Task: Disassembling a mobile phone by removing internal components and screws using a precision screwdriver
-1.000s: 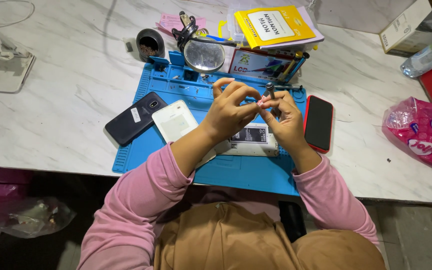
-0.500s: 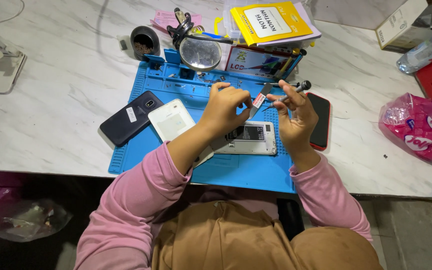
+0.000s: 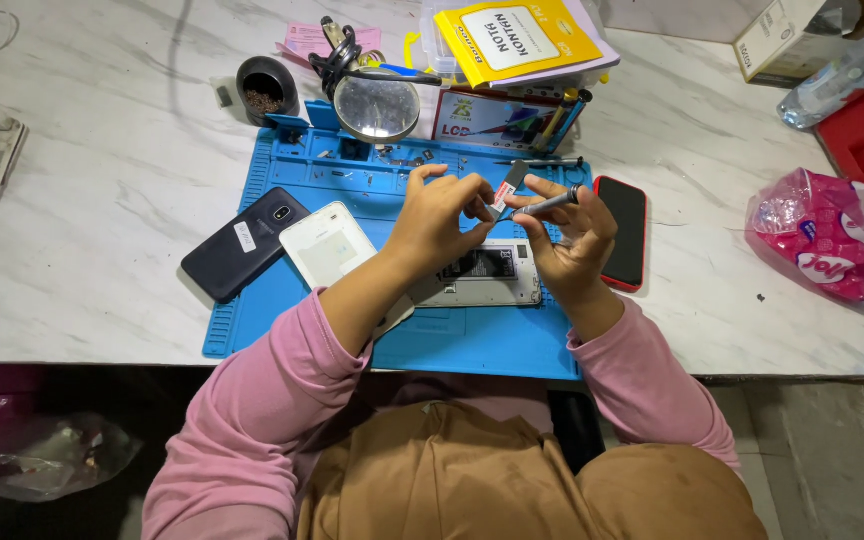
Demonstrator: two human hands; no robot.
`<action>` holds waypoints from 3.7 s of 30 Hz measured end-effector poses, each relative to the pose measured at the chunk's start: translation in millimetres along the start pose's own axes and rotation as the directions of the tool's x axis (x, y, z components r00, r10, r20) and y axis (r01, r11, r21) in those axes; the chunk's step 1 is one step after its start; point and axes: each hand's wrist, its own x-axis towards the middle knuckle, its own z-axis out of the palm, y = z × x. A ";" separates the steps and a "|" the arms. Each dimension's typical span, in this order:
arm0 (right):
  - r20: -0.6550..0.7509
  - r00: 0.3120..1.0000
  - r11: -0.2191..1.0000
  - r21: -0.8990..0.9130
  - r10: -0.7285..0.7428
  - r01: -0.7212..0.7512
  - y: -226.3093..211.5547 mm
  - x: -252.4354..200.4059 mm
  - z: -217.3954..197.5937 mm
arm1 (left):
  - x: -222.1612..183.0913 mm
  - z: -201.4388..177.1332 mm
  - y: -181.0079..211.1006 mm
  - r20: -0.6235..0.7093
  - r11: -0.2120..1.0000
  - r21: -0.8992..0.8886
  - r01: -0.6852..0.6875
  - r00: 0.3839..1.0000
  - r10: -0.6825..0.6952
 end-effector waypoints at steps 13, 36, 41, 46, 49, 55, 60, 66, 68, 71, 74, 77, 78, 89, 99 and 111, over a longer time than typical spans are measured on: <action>0.005 1.000 1.000 -0.010 0.012 -0.012 -2.4 3.8 -0.6 | -0.1 1.6 0.1 -0.019 0.999 -0.027 -0.021 1.000 0.021; 0.050 0.996 0.996 -0.054 0.079 -0.076 -6.0 5.5 -1.7 | 0.2 7.1 -10.4 -0.094 0.984 0.063 -0.168 0.980 0.173; 0.061 0.990 0.990 -0.067 0.130 -0.126 -1.4 6.6 -4.7 | 3.0 2.1 -9.0 -0.103 0.984 0.066 -0.163 0.980 0.169; 0.071 0.978 0.973 -0.141 0.196 -0.185 1.4 5.4 -9.0 | 3.0 -1.9 -13.9 -0.040 0.986 0.078 -0.148 0.988 0.152; 0.038 0.964 0.953 -0.165 0.262 -0.253 9.0 7.6 -13.1 | 7.0 -2.6 -13.9 0.097 0.980 0.010 -0.197 0.976 0.195; 0.038 0.931 0.907 -0.244 0.363 -0.344 0.9 11.8 -17.9 | 4.0 -23.5 27.8 0.441 0.978 -0.002 -0.207 0.878 0.186; 0.047 0.918 0.890 -0.270 0.394 -0.368 5.6 8.5 -19.1 | -5.3 -14.9 24.5 0.622 0.967 0.172 -0.189 0.782 0.042; 0.057 0.910 0.880 -0.287 0.411 -0.379 3.1 11.7 -20.6 | -3.1 -17.1 32.7 0.636 0.962 0.230 -0.146 0.771 -0.035; 0.062 0.904 0.871 -0.301 0.423 -0.387 5.3 9.1 -21.2 | -4.1 -17.5 31.2 0.637 0.966 0.221 -0.137 0.770 -0.036; 0.080 0.893 0.859 -0.324 0.442 -0.396 8.5 7.0 -20.3 | -5.5 -12.2 16.6 0.611 0.991 0.123 -0.053 0.791 -0.034; 0.102 0.887 0.853 -0.345 0.450 -0.392 8.7 8.0 -18.8 | -6.8 -7.3 6.7 0.534 0.999 -0.001 0.037 0.845 -0.031; 0.102 0.892 0.848 -0.374 0.441 -0.376 12.8 7.5 -21.1 | -5.7 1.8 5.9 0.425 0.993 0.083 -0.079 0.904 0.037; 0.090 0.897 0.843 -0.393 0.434 -0.368 14.4 6.8 -22.3 | -4.1 5.1 6.2 0.377 0.958 0.205 -0.203 0.919 0.114; 0.021 0.912 0.831 -0.422 0.410 -0.364 27.0 2.6 -28.1 | 13.1 48.5 -8.6 0.549 0.831 0.317 -0.457 0.803 0.232; 0.026 0.913 0.846 -0.387 0.408 -0.367 29.6 1.9 -28.6 | 6.3 53.7 -11.3 0.389 0.701 0.386 -0.599 0.795 0.465; 0.040 0.947 0.868 -0.413 0.319 -0.275 37.9 1.2 -40.9 | 39.9 -18.1 -23.9 -0.198 0.844 0.410 -0.347 0.869 0.454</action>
